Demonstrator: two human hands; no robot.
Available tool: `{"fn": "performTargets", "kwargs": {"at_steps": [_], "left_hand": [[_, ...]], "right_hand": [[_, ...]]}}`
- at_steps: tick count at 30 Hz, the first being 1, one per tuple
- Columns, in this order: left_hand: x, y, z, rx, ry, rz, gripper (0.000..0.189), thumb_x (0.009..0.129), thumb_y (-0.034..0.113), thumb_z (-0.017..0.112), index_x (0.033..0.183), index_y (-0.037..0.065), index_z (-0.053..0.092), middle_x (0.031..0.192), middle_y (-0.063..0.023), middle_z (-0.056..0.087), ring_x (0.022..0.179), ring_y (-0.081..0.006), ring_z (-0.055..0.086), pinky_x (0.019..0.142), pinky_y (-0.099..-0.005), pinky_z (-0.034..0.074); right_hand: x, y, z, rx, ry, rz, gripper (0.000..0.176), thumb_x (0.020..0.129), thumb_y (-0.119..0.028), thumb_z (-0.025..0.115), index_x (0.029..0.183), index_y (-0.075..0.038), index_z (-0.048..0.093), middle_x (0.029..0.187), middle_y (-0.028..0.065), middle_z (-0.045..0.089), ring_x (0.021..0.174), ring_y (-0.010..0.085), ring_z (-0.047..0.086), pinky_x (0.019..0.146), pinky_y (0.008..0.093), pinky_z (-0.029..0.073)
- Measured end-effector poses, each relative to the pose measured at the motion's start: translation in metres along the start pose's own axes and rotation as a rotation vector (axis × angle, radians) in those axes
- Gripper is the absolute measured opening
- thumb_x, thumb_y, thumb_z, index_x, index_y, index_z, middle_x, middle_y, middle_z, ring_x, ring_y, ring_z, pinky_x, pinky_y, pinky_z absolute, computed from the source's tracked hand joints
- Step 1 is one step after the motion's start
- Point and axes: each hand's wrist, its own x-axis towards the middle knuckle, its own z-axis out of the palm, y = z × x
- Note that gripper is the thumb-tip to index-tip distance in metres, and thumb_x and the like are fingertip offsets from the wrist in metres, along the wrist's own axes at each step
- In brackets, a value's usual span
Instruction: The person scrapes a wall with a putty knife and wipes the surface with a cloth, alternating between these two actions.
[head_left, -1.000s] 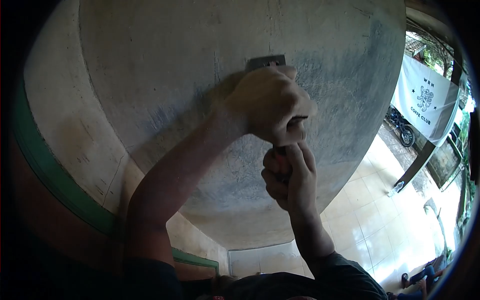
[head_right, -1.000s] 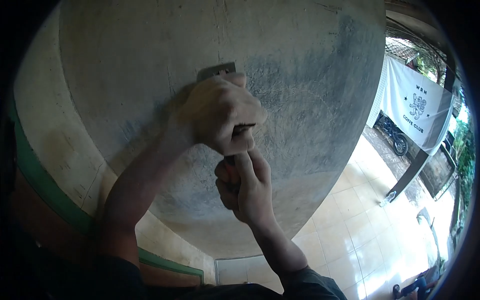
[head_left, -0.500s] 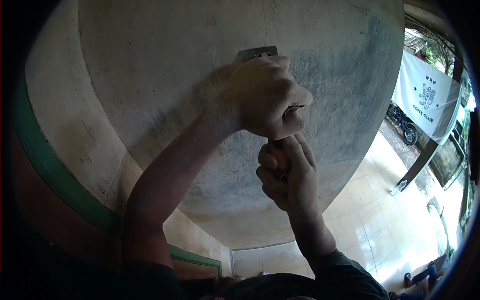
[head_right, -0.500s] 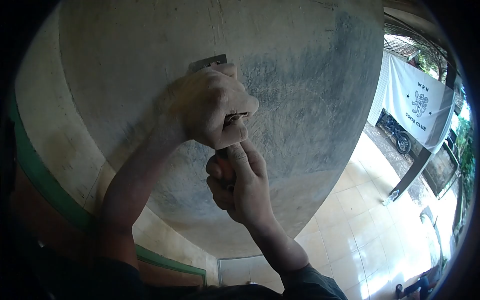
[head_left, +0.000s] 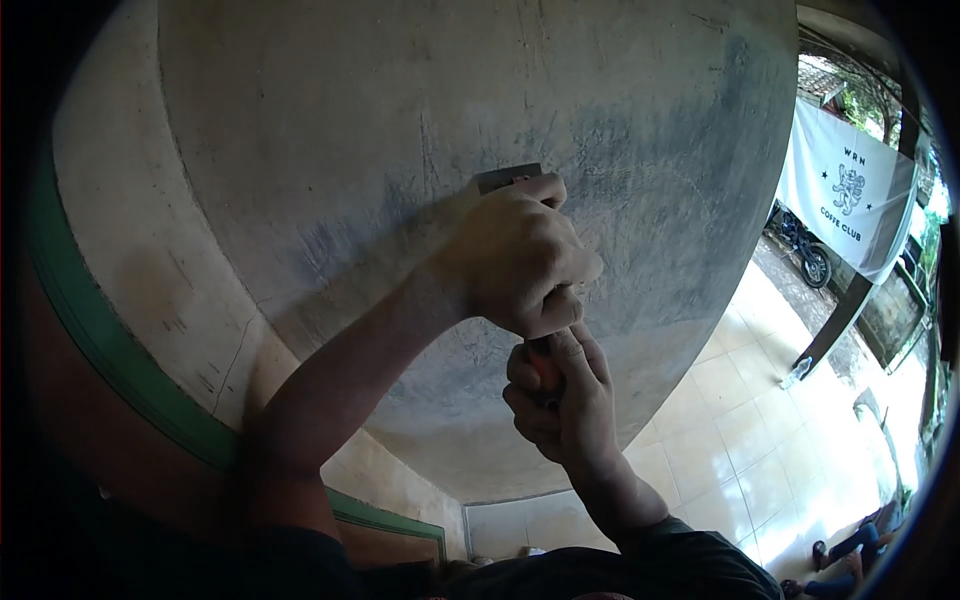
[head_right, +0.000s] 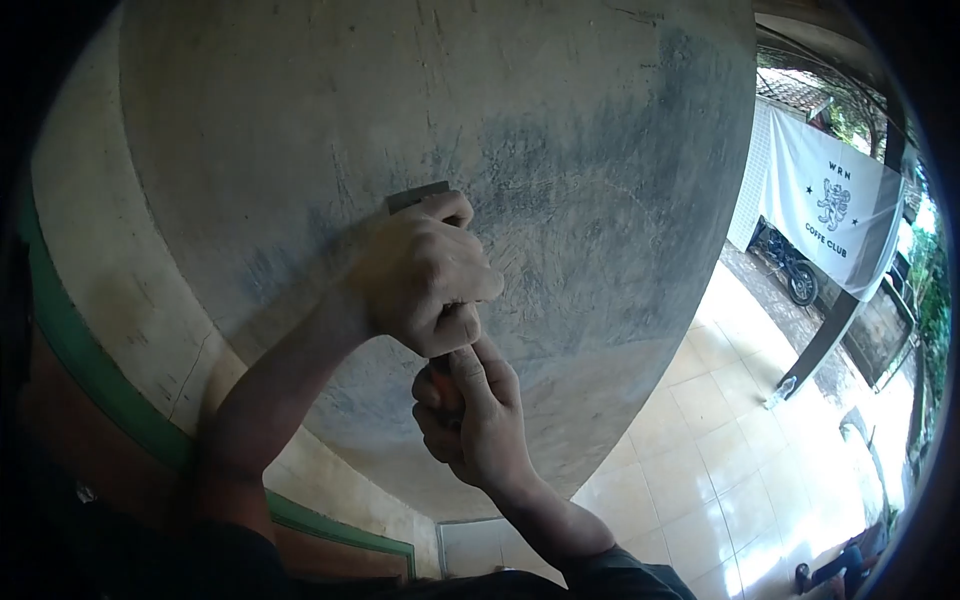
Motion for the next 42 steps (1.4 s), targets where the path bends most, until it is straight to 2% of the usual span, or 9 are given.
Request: {"fn": "performTargets", "kwargs": {"at_steps": [6, 8, 12, 20, 28, 34, 37, 39, 42], "left_hand": [[0.024, -0.020, -0.015, 0.086, 0.044, -0.073, 0.013, 0.054, 0.015, 0.054, 0.045, 0.014, 0.045, 0.039, -0.0038, 0.041, 0.041, -0.0196, 0.039, 0.058, -0.0352, 0.044], [0.025, -0.019, -0.015, 0.103, 0.119, -0.115, 0.013, 0.053, 0.015, 0.055, 0.045, 0.014, 0.045, 0.039, -0.0037, 0.042, 0.042, -0.0192, 0.039, 0.058, -0.0351, 0.044], [-0.001, 0.011, 0.012, -0.028, 0.065, -0.149, 0.013, 0.054, 0.015, 0.054, 0.044, 0.014, 0.045, 0.039, -0.0036, 0.041, 0.039, -0.0185, 0.037, 0.059, -0.0361, 0.045], [0.045, -0.027, -0.019, 0.161, 0.142, -0.077, 0.010, 0.053, 0.015, 0.054, 0.046, 0.014, 0.046, 0.038, -0.0030, 0.035, 0.040, -0.0186, 0.040, 0.058, -0.0364, 0.046], [-0.051, 0.042, 0.065, 0.055, 0.211, -0.124, 0.009, 0.053, 0.020, 0.053, 0.051, 0.014, 0.047, 0.047, -0.0026, 0.044, 0.046, -0.0207, 0.047, 0.058, -0.0355, 0.047], [-0.013, 0.000, 0.007, 0.153, 0.287, -0.086, 0.007, 0.058, 0.016, 0.051, 0.054, 0.010, 0.048, 0.051, -0.0036, 0.048, 0.047, -0.0222, 0.048, 0.058, -0.0368, 0.047], [-0.027, 0.020, 0.020, -0.074, 0.563, -0.139, 0.007, 0.064, 0.008, 0.047, 0.066, 0.003, 0.052, 0.053, -0.0072, 0.048, 0.049, -0.0198, 0.049, 0.056, -0.0368, 0.044], [-0.063, 0.070, 0.040, -0.157, 0.943, -0.157, 0.007, 0.072, 0.005, 0.044, 0.070, 0.001, 0.049, 0.063, -0.0101, 0.051, 0.055, -0.0176, 0.049, 0.054, -0.0333, 0.042], [-0.127, 0.135, 0.057, -0.400, 1.102, -0.676, 0.012, 0.085, 0.013, 0.043, 0.088, 0.002, 0.047, 0.082, -0.0063, 0.049, 0.063, -0.0119, 0.046, 0.051, -0.0262, 0.037]], "right_hand": [[0.029, -0.027, 0.009, -0.074, -0.038, -0.051, 0.019, 0.099, -0.030, 0.036, 0.093, -0.013, 0.042, 0.065, 0.0015, 0.042, 0.035, 0.0022, 0.027, 0.026, 0.0172, 0.016], [0.030, -0.034, 0.006, 0.026, -0.132, -0.029, 0.017, 0.099, -0.027, 0.039, 0.103, -0.011, 0.046, 0.065, 0.0012, 0.043, 0.036, 0.0029, 0.031, 0.028, 0.0174, 0.020], [-0.007, -0.003, -0.006, -0.034, 0.052, 0.003, 0.019, 0.099, -0.030, 0.036, 0.102, -0.013, 0.045, 0.064, 0.0009, 0.041, 0.035, 0.0020, 0.026, 0.027, 0.0165, 0.015], [0.042, -0.050, 0.001, -0.053, -0.168, -0.122, 0.019, 0.099, -0.027, 0.040, 0.104, -0.011, 0.047, 0.064, 0.0016, 0.044, 0.038, 0.0012, 0.031, 0.029, 0.0166, 0.021], [-0.013, 0.025, -0.064, -0.049, -0.068, 0.079, 0.019, 0.099, -0.022, 0.040, 0.100, -0.006, 0.049, 0.063, -0.0010, 0.037, 0.043, 0.0040, 0.030, 0.032, 0.0183, 0.022], [0.023, -0.027, -0.026, -0.175, -0.163, 0.056, 0.035, 0.098, -0.023, 0.042, 0.131, -0.011, 0.044, 0.061, -0.0023, 0.040, 0.039, 0.0024, 0.029, 0.031, 0.0181, 0.020], [0.006, -0.009, -0.027, -0.382, -0.163, -0.083, 0.040, 0.098, -0.020, 0.043, 0.134, -0.003, 0.040, 0.064, -0.0035, 0.040, 0.045, 0.0023, 0.032, 0.037, 0.0180, 0.024], [-0.031, 0.029, -0.059, -0.265, -0.072, 0.091, 0.039, 0.098, -0.019, 0.043, 0.132, 0.001, 0.041, 0.063, -0.0050, 0.036, 0.047, 0.0022, 0.032, 0.039, 0.0177, 0.024], [-0.071, 0.045, -0.079, -0.081, -0.070, 0.228, 0.037, 0.098, -0.025, 0.042, 0.127, -0.002, 0.042, 0.062, -0.0037, 0.033, 0.043, 0.0027, 0.029, 0.035, 0.0185, 0.023]]}}
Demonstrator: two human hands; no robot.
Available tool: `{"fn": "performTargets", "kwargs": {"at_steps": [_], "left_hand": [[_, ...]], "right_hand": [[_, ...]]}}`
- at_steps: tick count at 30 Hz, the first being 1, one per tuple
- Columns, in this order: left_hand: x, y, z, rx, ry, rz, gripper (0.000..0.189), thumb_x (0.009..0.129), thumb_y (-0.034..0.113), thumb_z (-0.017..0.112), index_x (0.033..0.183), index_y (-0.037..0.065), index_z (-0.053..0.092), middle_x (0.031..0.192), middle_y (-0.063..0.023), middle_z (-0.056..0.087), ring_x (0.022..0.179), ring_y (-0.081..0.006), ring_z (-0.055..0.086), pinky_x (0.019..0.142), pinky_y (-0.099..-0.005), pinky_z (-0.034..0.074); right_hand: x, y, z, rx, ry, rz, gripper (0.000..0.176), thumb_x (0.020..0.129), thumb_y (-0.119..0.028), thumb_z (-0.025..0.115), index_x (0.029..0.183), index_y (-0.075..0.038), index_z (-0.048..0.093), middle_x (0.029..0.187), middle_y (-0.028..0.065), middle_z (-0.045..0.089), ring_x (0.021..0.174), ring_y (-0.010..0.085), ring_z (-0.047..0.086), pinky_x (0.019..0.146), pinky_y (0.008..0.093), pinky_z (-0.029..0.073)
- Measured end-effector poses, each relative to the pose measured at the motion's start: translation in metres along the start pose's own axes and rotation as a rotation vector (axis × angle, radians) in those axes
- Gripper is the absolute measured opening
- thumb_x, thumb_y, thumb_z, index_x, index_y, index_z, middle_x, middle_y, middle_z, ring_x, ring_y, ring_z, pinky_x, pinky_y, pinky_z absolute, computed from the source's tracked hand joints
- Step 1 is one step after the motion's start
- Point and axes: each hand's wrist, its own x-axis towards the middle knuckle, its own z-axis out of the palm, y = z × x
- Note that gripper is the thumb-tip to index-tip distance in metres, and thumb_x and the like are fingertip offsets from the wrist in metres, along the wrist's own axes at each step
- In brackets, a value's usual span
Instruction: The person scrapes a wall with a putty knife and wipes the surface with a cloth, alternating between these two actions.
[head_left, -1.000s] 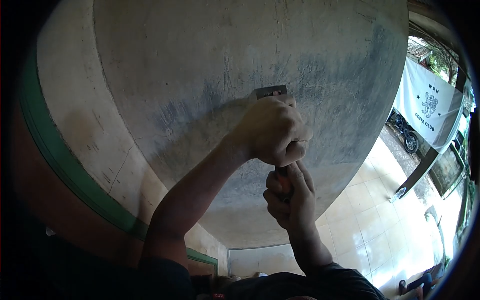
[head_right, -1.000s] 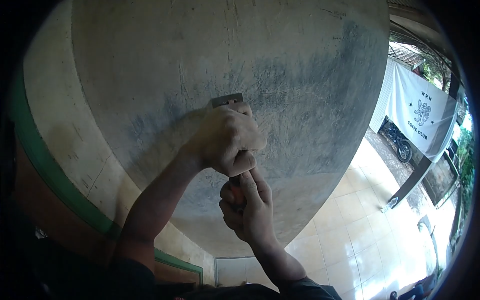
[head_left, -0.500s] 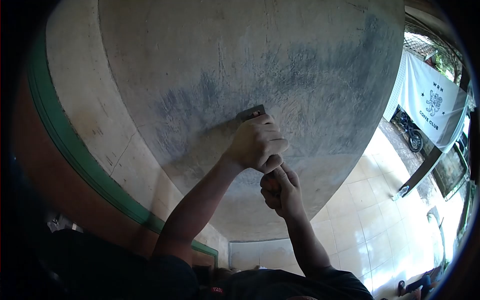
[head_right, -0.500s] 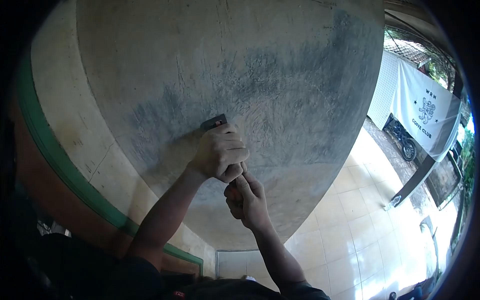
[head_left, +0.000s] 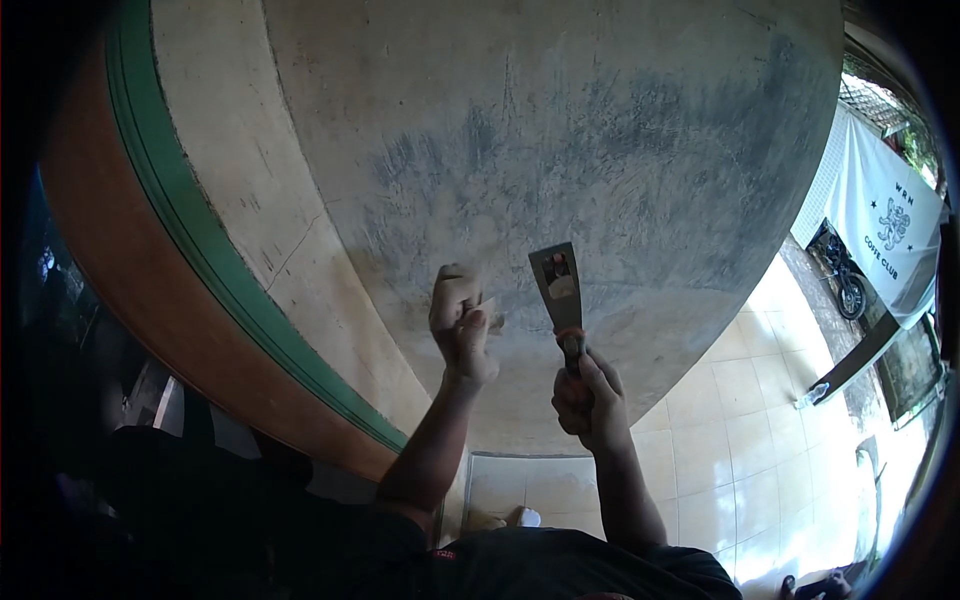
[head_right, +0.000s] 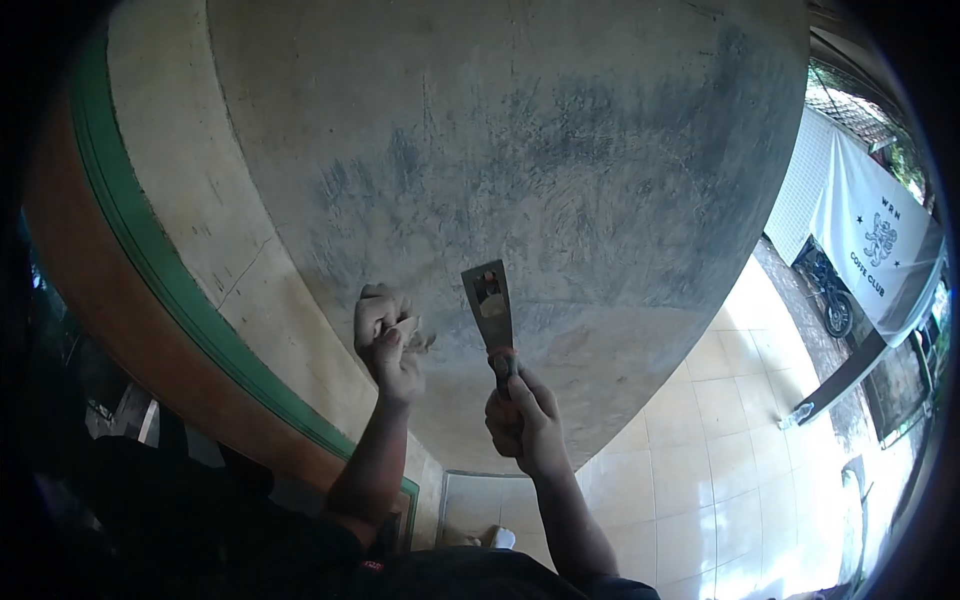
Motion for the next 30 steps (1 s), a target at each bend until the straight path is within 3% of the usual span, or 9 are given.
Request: {"fn": "performTargets", "kwargs": {"at_steps": [1, 2, 4, 8, 9, 12, 17, 26, 30], "left_hand": [[-0.020, 0.003, -0.011, -0.091, 0.144, -0.249, 0.016, 0.088, 0.018, 0.043, 0.094, 0.003, 0.046, 0.086, -0.0042, 0.048, 0.064, -0.0097, 0.044, 0.051, -0.0241, 0.035], [-0.035, 0.005, -0.020, -0.089, 0.153, -0.267, 0.016, 0.088, 0.018, 0.043, 0.094, 0.003, 0.046, 0.086, -0.0042, 0.048, 0.064, -0.0097, 0.044, 0.051, -0.0241, 0.035], [-0.066, 0.012, -0.034, -0.062, 0.309, -0.977, 0.023, 0.091, 0.026, 0.044, 0.100, 0.006, 0.046, 0.076, -0.0023, 0.046, 0.065, -0.0105, 0.042, 0.053, -0.0250, 0.034], [-0.132, 0.031, -0.054, -0.353, -0.026, -1.397, 0.042, 0.095, 0.047, 0.039, 0.106, 0.007, 0.049, 0.077, 0.0013, 0.048, 0.061, -0.0064, 0.042, 0.053, -0.0234, 0.036], [-0.148, 0.035, -0.057, -0.442, -0.108, -1.412, 0.045, 0.095, 0.049, 0.037, 0.108, 0.007, 0.049, 0.077, 0.0016, 0.049, 0.062, -0.0064, 0.044, 0.054, -0.0232, 0.037], [-0.162, 0.062, -0.041, -0.466, -0.136, -1.358, 0.049, 0.096, 0.050, 0.034, 0.112, 0.006, 0.049, 0.077, 0.0026, 0.049, 0.062, -0.0052, 0.045, 0.052, -0.0214, 0.036], [-0.162, 0.085, -0.050, -0.417, -0.223, -1.267, 0.033, 0.093, 0.030, 0.052, 0.110, 0.002, 0.049, 0.073, 0.0022, 0.051, 0.058, -0.0025, 0.046, 0.046, -0.0181, 0.033], [-0.119, 0.110, -0.055, -0.471, 0.068, -1.181, 0.043, 0.087, 0.012, 0.057, 0.125, 0.000, 0.042, 0.071, -0.0048, 0.053, 0.048, -0.0089, 0.048, 0.040, -0.0202, 0.037], [-0.109, 0.090, -0.055, -0.670, 0.064, -1.128, 0.043, 0.087, 0.016, 0.059, 0.124, 0.003, 0.042, 0.067, -0.0036, 0.048, 0.038, -0.0057, 0.036, 0.033, -0.0201, 0.029]], "right_hand": [[-0.009, 0.007, 0.000, 0.030, 0.006, 0.042, 0.039, 0.098, -0.029, 0.041, 0.127, -0.004, 0.042, 0.061, -0.0021, 0.035, 0.040, 0.0037, 0.028, 0.033, 0.0192, 0.021], [-0.018, 0.014, 0.001, 0.060, 0.018, 0.089, 0.041, 0.097, -0.034, 0.040, 0.127, -0.006, 0.041, 0.059, -0.0005, 0.037, 0.036, 0.0046, 0.027, 0.031, 0.0199, 0.019], [-0.036, 0.029, -0.007, 0.045, -0.023, 0.143, 0.041, 0.098, -0.033, 0.040, 0.126, -0.004, 0.041, 0.061, 0.0002, 0.038, 0.039, 0.0056, 0.031, 0.033, 0.0205, 0.022], [-0.054, 0.077, -0.019, -0.198, 0.093, 0.029, 0.040, 0.098, -0.034, 0.038, 0.121, -0.002, 0.043, 0.072, 0.0047, 0.047, 0.051, 0.0109, 0.044, 0.044, 0.0238, 0.037], [-0.055, 0.090, -0.020, -0.255, 0.148, -0.066, 0.036, 0.100, -0.031, 0.034, 0.118, -0.001, 0.044, 0.084, 0.0071, 0.051, 0.071, 0.0132, 0.051, 0.063, 0.0280, 0.043], [-0.052, 0.112, -0.021, -0.534, 0.298, -0.197, 0.033, 0.101, -0.027, 0.029, 0.116, -0.002, 0.044, 0.090, 0.0079, 0.051, 0.079, 0.0136, 0.050, 0.074, 0.0304, 0.042], [-0.044, 0.087, 0.025, -0.323, 0.046, 0.049, 0.036, 0.101, -0.032, 0.031, 0.118, -0.002, 0.043, 0.131, 0.0170, 0.047, 0.103, 0.0172, 0.053, 0.090, 0.0299, 0.042], [-0.012, 0.055, 0.047, -0.869, -0.284, -0.025, 0.038, 0.096, -0.029, 0.046, 0.122, -0.003, 0.045, 0.110, 0.0112, 0.048, 0.102, 0.0201, 0.047, 0.084, 0.0327, 0.042], [0.018, 0.021, 0.053, -1.211, 0.038, -0.577, 0.048, 0.078, -0.011, 0.070, 0.114, -0.001, 0.040, 0.109, 0.0136, 0.045, 0.099, 0.0235, 0.047, 0.081, 0.0340, 0.041]]}}
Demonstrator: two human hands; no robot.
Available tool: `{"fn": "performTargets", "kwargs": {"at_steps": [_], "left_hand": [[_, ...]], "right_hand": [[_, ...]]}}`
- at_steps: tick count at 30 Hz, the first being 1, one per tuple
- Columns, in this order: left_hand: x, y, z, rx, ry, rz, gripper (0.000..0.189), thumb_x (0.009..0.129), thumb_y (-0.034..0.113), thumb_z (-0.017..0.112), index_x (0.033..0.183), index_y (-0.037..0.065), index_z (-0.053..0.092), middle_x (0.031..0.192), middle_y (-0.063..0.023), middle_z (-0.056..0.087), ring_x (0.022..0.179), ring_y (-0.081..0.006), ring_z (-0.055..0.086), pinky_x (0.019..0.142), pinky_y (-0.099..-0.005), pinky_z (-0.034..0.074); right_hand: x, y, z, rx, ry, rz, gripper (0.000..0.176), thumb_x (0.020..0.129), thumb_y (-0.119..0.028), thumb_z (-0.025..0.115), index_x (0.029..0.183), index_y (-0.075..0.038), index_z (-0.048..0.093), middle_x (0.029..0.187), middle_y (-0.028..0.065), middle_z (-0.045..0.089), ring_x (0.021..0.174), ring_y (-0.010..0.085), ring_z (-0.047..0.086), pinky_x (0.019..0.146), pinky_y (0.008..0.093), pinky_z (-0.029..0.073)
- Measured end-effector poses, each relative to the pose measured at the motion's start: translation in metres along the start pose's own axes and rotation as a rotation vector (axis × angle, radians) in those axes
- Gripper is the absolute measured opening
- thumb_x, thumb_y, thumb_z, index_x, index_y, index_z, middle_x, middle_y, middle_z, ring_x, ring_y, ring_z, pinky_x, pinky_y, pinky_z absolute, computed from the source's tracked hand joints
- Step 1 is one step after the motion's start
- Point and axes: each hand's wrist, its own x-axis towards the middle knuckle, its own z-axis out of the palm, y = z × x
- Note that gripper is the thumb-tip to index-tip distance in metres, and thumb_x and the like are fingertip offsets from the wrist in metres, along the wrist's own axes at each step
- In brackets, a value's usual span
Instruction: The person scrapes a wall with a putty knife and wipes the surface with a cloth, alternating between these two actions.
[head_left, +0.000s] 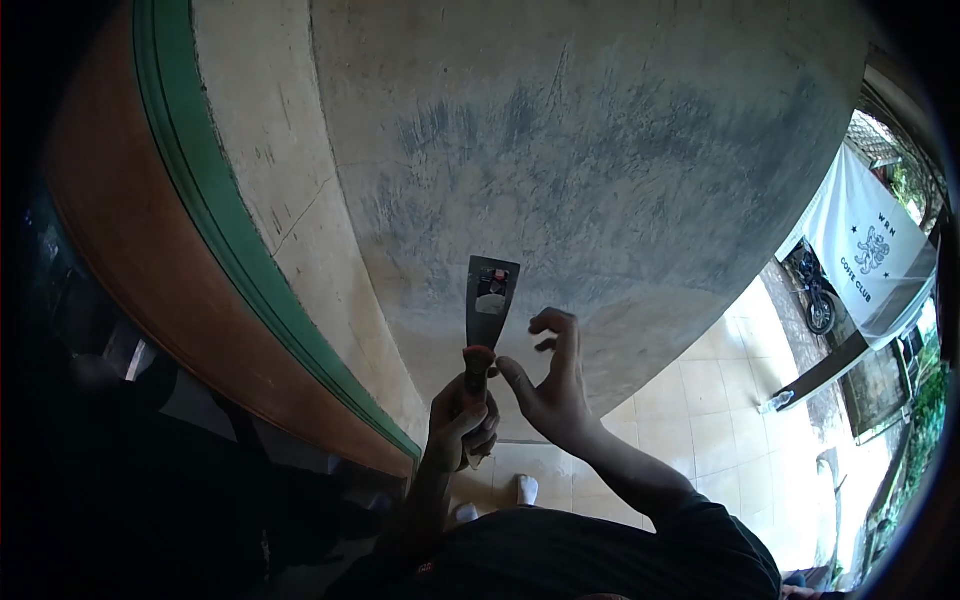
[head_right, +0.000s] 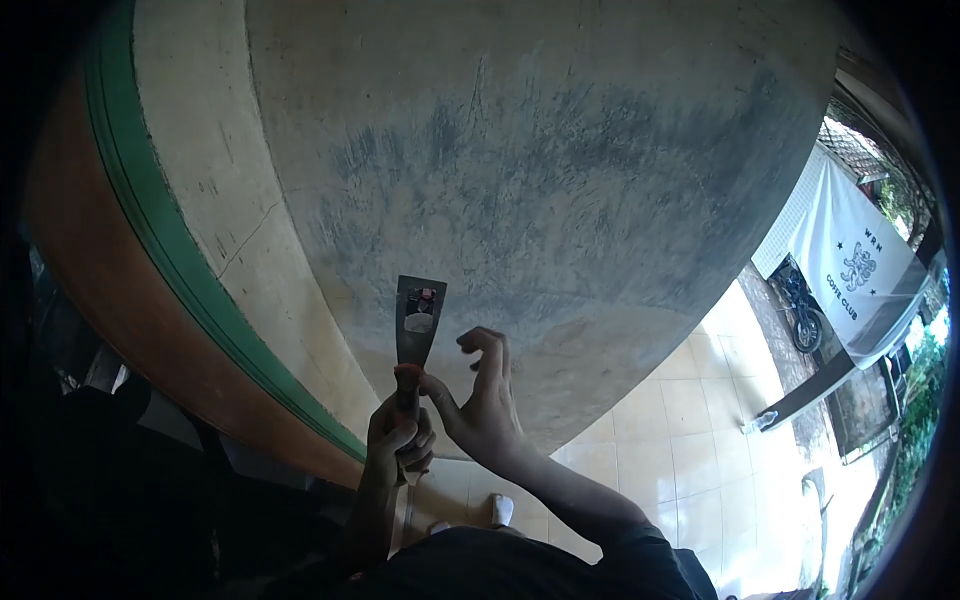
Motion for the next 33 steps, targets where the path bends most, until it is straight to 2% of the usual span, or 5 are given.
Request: {"fn": "performTargets", "kwargs": {"at_steps": [5, 12, 18, 28, 33], "left_hand": [[0.035, 0.000, 0.024, 0.011, 0.142, 0.084, 0.017, 0.088, 0.017, 0.059, 0.092, 0.005, 0.049, 0.060, -0.0014, 0.043, 0.037, -0.0065, 0.035, 0.034, -0.0210, 0.029], [0.067, 0.015, 0.021, -0.272, -0.048, 0.207, 0.041, 0.096, 0.042, 0.036, 0.084, 0.004, 0.046, 0.061, -0.0020, 0.041, 0.037, -0.0079, 0.028, 0.032, -0.0223, 0.022], [0.095, 0.046, 0.034, -0.186, -0.087, 0.288, 0.032, 0.097, 0.032, 0.039, 0.098, 0.000, 0.043, 0.074, -0.0080, 0.044, 0.041, -0.0077, 0.032, 0.031, -0.0198, 0.023], [0.098, 0.035, 0.027, -0.306, -0.173, 0.424, 0.040, 0.094, 0.018, 0.041, 0.126, -0.005, 0.035, 0.083, -0.0174, 0.049, 0.037, -0.0080, 0.035, 0.031, -0.0201, 0.028], [0.104, 0.051, 0.045, -0.340, -0.177, 0.523, 0.034, 0.096, 0.019, 0.037, 0.129, 0.011, 0.040, 0.100, -0.0165, 0.044, 0.043, -0.0060, 0.040, 0.032, -0.0157, 0.028]], "right_hand": [[0.085, -0.021, -0.015, -0.042, -0.199, -0.879, 0.021, 0.074, -0.010, 0.069, 0.088, -0.003, 0.056, 0.086, 0.0091, 0.054, 0.083, 0.0263, 0.056, 0.076, 0.0353, 0.048], [0.146, -0.019, 0.019, -0.419, -0.592, -1.188, 0.028, 0.083, -0.027, 0.061, 0.065, -0.007, 0.055, 0.066, 0.0059, 0.059, 0.067, 0.0239, 0.061, 0.065, 0.0361, 0.049], [0.186, -0.053, 0.009, -0.720, -0.845, -0.826, 0.044, 0.089, -0.039, 0.049, 0.060, -0.006, 0.057, 0.053, 0.0105, 0.055, 0.056, 0.0258, 0.061, 0.059, 0.0397, 0.050], [0.205, -0.040, 0.032, -0.654, -0.771, -0.974, 0.044, 0.089, -0.037, 0.049, 0.058, -0.007, 0.059, 0.052, 0.0105, 0.055, 0.054, 0.0253, 0.061, 0.057, 0.0389, 0.050], [0.223, -0.050, 0.026, -0.602, -0.654, -1.086, 0.045, 0.090, -0.035, 0.048, 0.053, -0.009, 0.055, 0.048, 0.0098, 0.053, 0.047, 0.0224, 0.057, 0.049, 0.0357, 0.046]]}}
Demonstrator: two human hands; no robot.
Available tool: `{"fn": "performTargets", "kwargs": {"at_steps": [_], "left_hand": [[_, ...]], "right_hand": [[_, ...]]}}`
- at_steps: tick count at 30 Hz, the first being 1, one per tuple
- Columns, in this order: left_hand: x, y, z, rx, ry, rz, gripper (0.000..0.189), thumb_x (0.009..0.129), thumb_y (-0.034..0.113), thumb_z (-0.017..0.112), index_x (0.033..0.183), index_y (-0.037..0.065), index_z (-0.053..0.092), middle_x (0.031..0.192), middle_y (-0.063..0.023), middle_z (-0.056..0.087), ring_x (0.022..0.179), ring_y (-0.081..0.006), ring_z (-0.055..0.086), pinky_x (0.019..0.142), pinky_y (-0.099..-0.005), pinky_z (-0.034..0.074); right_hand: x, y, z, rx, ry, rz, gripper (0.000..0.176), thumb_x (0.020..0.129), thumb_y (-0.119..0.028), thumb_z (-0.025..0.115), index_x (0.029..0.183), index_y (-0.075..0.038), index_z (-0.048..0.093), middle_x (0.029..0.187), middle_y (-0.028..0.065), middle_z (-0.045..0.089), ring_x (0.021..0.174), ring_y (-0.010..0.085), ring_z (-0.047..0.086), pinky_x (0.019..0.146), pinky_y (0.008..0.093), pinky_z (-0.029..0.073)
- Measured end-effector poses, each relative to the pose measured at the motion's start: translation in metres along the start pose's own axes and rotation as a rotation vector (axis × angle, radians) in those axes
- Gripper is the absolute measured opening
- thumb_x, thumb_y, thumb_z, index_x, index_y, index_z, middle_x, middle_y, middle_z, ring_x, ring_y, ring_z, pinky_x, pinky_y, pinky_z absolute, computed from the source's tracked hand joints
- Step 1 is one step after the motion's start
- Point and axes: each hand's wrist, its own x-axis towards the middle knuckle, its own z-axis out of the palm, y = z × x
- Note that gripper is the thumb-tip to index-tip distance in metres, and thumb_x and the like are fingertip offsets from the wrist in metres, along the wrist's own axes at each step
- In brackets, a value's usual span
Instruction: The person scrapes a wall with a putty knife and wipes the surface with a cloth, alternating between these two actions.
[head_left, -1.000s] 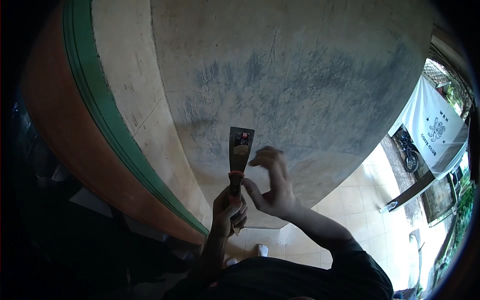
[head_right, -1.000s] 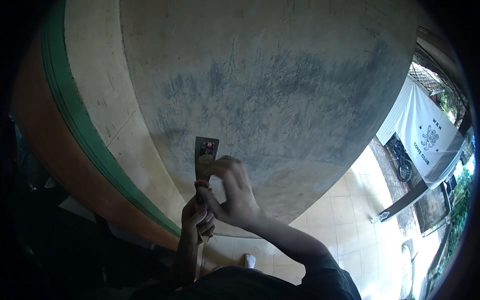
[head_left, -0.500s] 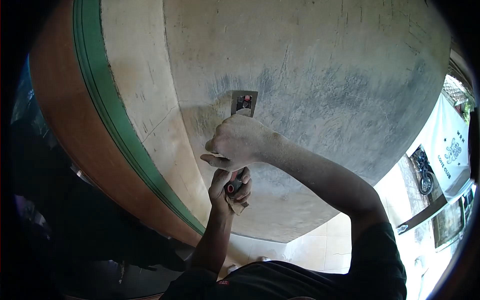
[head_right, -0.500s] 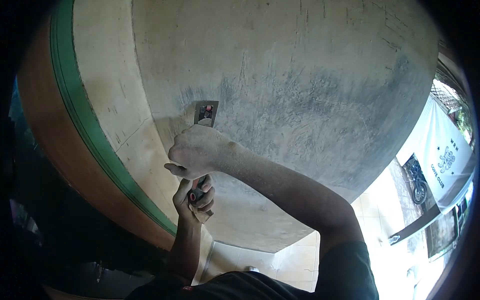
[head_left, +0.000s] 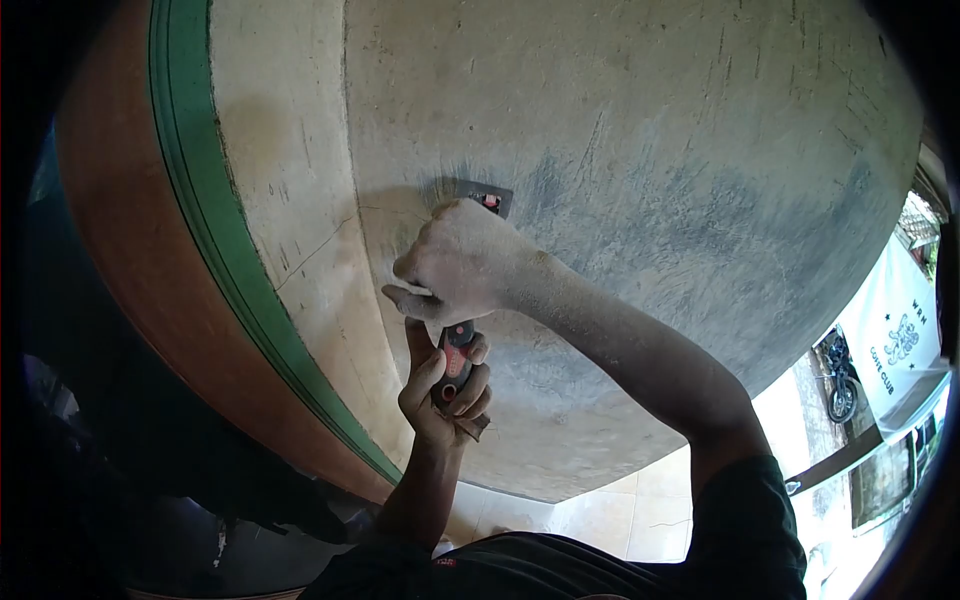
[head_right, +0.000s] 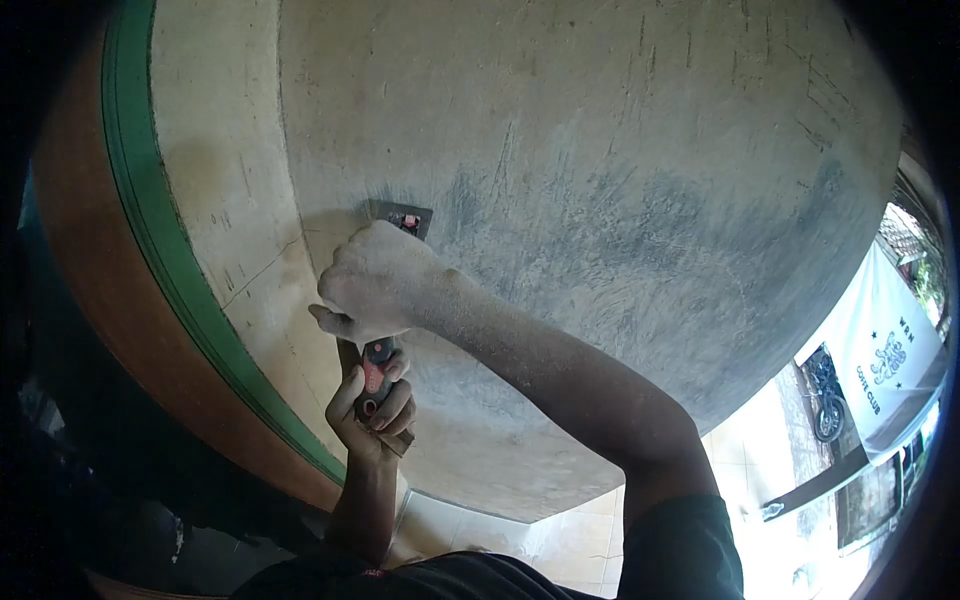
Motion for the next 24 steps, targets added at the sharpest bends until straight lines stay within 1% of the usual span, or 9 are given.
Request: {"fn": "performTargets", "kwargs": {"at_steps": [1, 3, 5, 7, 10, 14, 16, 23, 24], "left_hand": [[0.008, 0.002, -0.002, 0.006, 0.005, 0.005, 0.034, 0.096, 0.019, 0.037, 0.129, 0.011, 0.040, 0.100, -0.0165, 0.044, 0.043, -0.0060, 0.040, 0.032, -0.0157, 0.028], [0.026, 0.006, -0.007, -0.115, -0.239, -0.020, 0.026, 0.096, 0.018, 0.036, 0.117, 0.009, 0.050, 0.098, -0.0145, 0.044, 0.043, -0.0049, 0.039, 0.033, -0.0155, 0.028], [0.034, 0.010, -0.005, -0.095, -0.247, -0.036, 0.018, 0.094, 0.016, 0.037, 0.092, 0.005, 0.051, 0.096, -0.0129, 0.042, 0.042, -0.0042, 0.038, 0.033, -0.0156, 0.027], [0.024, 0.006, 0.000, -0.120, -0.238, -0.043, 0.019, 0.093, 0.020, 0.039, 0.087, 0.005, 0.048, 0.092, -0.0126, 0.043, 0.040, -0.0036, 0.036, 0.034, -0.0160, 0.026], [0.004, -0.004, 0.004, -0.145, -0.129, -0.030, 0.022, 0.093, 0.024, 0.038, 0.084, 0.006, 0.046, 0.092, -0.0117, 0.042, 0.040, -0.0034, 0.036, 0.035, -0.0159, 0.026], [0.025, 0.003, 0.019, -0.055, -0.199, 0.000, 0.028, 0.095, 0.027, 0.034, 0.082, 0.005, 0.044, 0.092, -0.0124, 0.043, 0.041, -0.0027, 0.036, 0.034, -0.0155, 0.026], [0.033, -0.001, 0.013, -0.019, -0.208, 0.013, 0.029, 0.096, 0.028, 0.033, 0.082, 0.006, 0.044, 0.092, -0.0118, 0.044, 0.040, -0.0026, 0.036, 0.035, -0.0159, 0.027], [0.008, -0.022, 0.008, -0.026, -0.079, -0.016, 0.033, 0.096, 0.032, 0.033, 0.079, 0.007, 0.045, 0.087, -0.0102, 0.045, 0.040, -0.0029, 0.037, 0.036, -0.0168, 0.027], [0.017, -0.019, 0.012, 0.019, -0.110, 0.012, 0.031, 0.096, 0.031, 0.034, 0.079, 0.008, 0.045, 0.087, -0.0106, 0.045, 0.039, -0.0031, 0.036, 0.036, -0.0169, 0.027]], "right_hand": [[0.004, 0.003, -0.006, 0.006, 0.004, -0.006, 0.045, 0.090, -0.035, 0.048, 0.053, -0.009, 0.055, 0.048, 0.0098, 0.053, 0.047, 0.0224, 0.057, 0.049, 0.0357, 0.046], [0.011, 0.011, -0.016, -0.022, -0.030, 0.149, 0.045, 0.090, -0.035, 0.047, 0.053, -0.009, 0.055, 0.045, 0.0090, 0.052, 0.043, 0.0222, 0.054, 0.047, 0.0370, 0.045], [0.016, 0.012, -0.020, 0.060, -0.030, 0.229, 0.044, 0.090, -0.034, 0.046, 0.055, -0.008, 0.057, 0.045, 0.0091, 0.051, 0.044, 0.0224, 0.056, 0.048, 0.0377, 0.047], [0.013, 0.006, -0.015, 0.093, -0.111, 0.251, 0.045, 0.091, -0.034, 0.041, 0.065, -0.005, 0.064, 0.059, 0.0124, 0.062, 0.056, 0.0250, 0.064, 0.058, 0.0400, 0.053], [0.001, 0.002, -0.008, 0.116, -0.168, 0.180, 0.042, 0.090, -0.030, 0.042, 0.063, -0.004, 0.063, 0.058, 0.0130, 0.061, 0.055, 0.0247, 0.064, 0.057, 0.0397, 0.053], [0.005, 0.012, -0.019, 0.143, -0.071, 0.170, 0.039, 0.088, -0.027, 0.044, 0.063, -0.004, 0.063, 0.057, 0.0130, 0.061, 0.054, 0.0237, 0.064, 0.058, 0.0397, 0.053], [0.006, 0.016, -0.014, 0.090, 0.178, 0.213, 0.038, 0.088, -0.028, 0.048, 0.057, -0.009, 0.059, 0.047, 0.0093, 0.053, 0.046, 0.0210, 0.058, 0.051, 0.0370, 0.048], [-0.020, 0.012, 0.008, 0.166, 0.070, 0.105, 0.033, 0.083, -0.024, 0.050, 0.053, -0.010, 0.056, 0.046, 0.0069, 0.053, 0.043, 0.0195, 0.055, 0.048, 0.0355, 0.047], [-0.016, 0.015, 0.000, 0.180, 0.137, 0.117, 0.031, 0.081, -0.023, 0.052, 0.053, -0.011, 0.056, 0.047, 0.0068, 0.053, 0.043, 0.0193, 0.055, 0.048, 0.0350, 0.047]]}}
